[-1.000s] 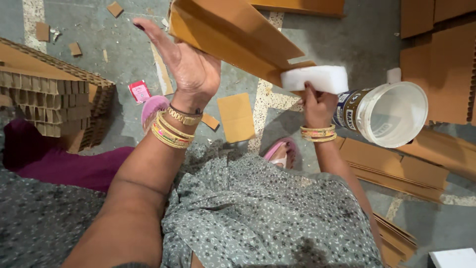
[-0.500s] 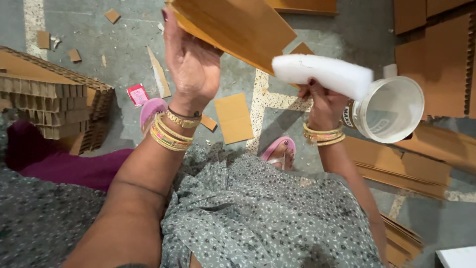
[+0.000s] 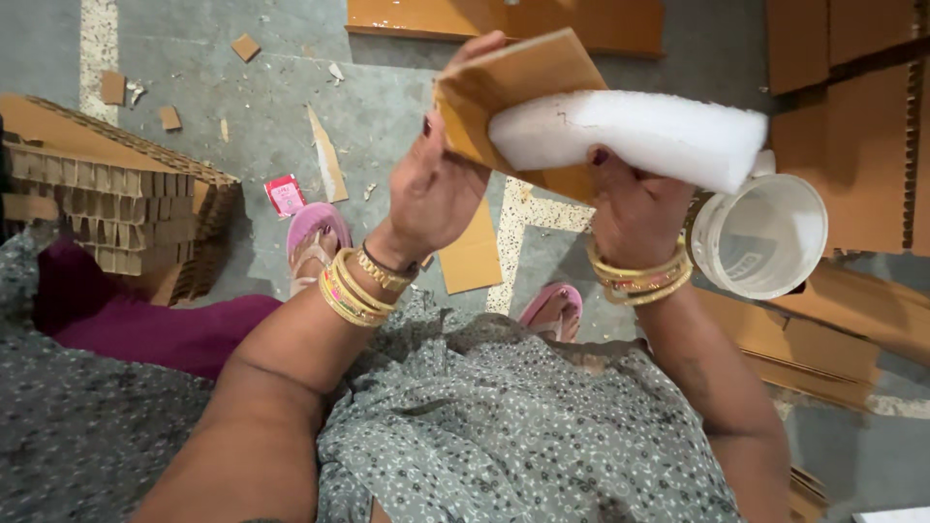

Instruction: The person sits on the floor and wipes the surface of long, orange-brown wooden planks with a white sponge. They repeatedly dip the sponge into a white bucket of liquid and apply it to the wood, handling the planks one at a time.

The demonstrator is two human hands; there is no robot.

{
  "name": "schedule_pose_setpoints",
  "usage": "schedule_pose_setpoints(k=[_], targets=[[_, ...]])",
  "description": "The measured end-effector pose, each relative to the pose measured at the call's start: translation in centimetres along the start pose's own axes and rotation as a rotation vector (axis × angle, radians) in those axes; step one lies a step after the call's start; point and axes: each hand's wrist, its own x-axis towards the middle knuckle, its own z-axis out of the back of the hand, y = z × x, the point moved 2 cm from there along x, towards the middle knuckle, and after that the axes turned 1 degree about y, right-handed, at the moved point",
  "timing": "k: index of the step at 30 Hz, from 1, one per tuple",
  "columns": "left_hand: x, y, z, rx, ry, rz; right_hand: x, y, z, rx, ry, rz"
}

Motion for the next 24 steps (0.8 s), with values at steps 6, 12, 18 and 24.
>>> schedule_pose_setpoints(k=[6,12,18,24], targets=[[0.0,0.6,-0.9,0.054,0.028,0.089,-0.8,2.6,-0.7,0.124,-0.061,-0.019],[-0.5,1.4,-1.1,0.116,0.064,0.175,-1.6,4.1,0.1,0.102,0.017,0.111],[-0.6,1.2,-1.7,0.164,0.106,0.203,-1.3,6.3,-0.8,0.047,0.038,0.156],[-0.1,1.0,-1.5,0.148,0.101,0.182,-1.0,8.7,-2.0,-0.43,0.27,0.195]])
